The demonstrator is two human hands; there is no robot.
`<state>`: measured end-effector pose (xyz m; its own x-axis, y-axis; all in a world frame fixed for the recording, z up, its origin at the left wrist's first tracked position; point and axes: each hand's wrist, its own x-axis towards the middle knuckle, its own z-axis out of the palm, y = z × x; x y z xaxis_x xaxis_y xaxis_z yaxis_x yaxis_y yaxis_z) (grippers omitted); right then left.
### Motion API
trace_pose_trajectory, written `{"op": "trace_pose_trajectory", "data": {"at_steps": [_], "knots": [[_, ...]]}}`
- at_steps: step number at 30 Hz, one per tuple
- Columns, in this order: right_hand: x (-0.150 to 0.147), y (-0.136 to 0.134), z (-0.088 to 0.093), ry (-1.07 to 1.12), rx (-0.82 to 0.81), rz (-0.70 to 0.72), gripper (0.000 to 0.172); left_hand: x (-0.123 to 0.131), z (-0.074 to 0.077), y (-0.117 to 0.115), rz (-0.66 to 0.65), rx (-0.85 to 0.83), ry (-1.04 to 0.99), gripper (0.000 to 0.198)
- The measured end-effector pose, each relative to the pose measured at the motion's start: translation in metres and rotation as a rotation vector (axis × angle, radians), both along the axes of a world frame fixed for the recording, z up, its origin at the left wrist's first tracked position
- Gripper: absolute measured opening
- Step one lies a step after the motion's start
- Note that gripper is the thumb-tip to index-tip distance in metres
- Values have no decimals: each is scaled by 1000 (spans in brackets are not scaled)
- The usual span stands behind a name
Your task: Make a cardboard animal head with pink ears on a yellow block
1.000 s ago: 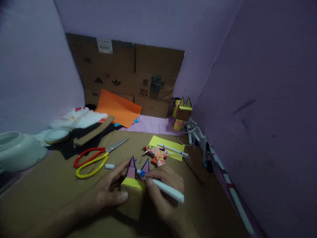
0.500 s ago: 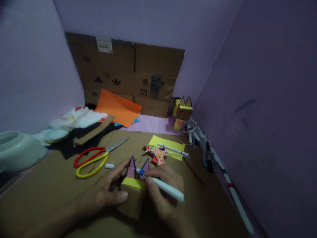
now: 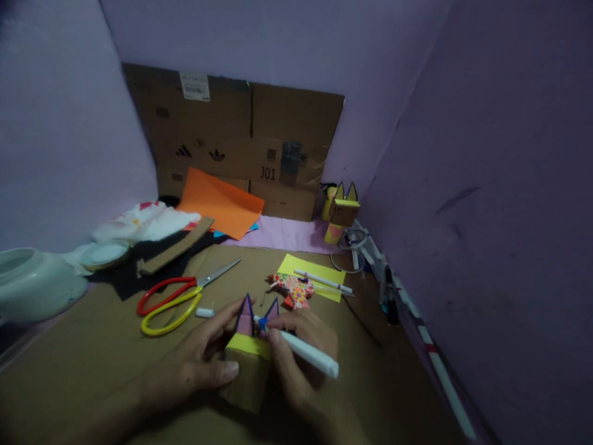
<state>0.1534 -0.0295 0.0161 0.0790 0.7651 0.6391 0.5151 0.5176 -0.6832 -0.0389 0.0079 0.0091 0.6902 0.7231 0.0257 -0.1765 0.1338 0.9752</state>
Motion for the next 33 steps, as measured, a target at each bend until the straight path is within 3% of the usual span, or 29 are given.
{"op": "trace_pose_trajectory", "data": {"at_steps": [4,12,17,20,23,26,29,33], "knots": [[-3,0,0,12,-12,-35,12,1,8,0,8,-16,47,85],[-8,0,2,72,-136,-122,18,1,7,1,11,6,58,83],[-8,1,0,72,-154,-100,20,2,11,-2,4,-11,47,83],[-6,0,-3,232,-224,-158,24,2,11,-3,4,-30,39,83],[0,3,-4,482,-207,-268,30,1,6,1,81,-48,33,87],[6,7,-3,622,-148,-177,30,0,2,11,226,-12,19,82],[8,10,-1,636,-157,-87,27,-1,0,21,328,49,4,78],[3,9,0,570,-182,-95,27,0,-6,34,402,127,27,75]]}}
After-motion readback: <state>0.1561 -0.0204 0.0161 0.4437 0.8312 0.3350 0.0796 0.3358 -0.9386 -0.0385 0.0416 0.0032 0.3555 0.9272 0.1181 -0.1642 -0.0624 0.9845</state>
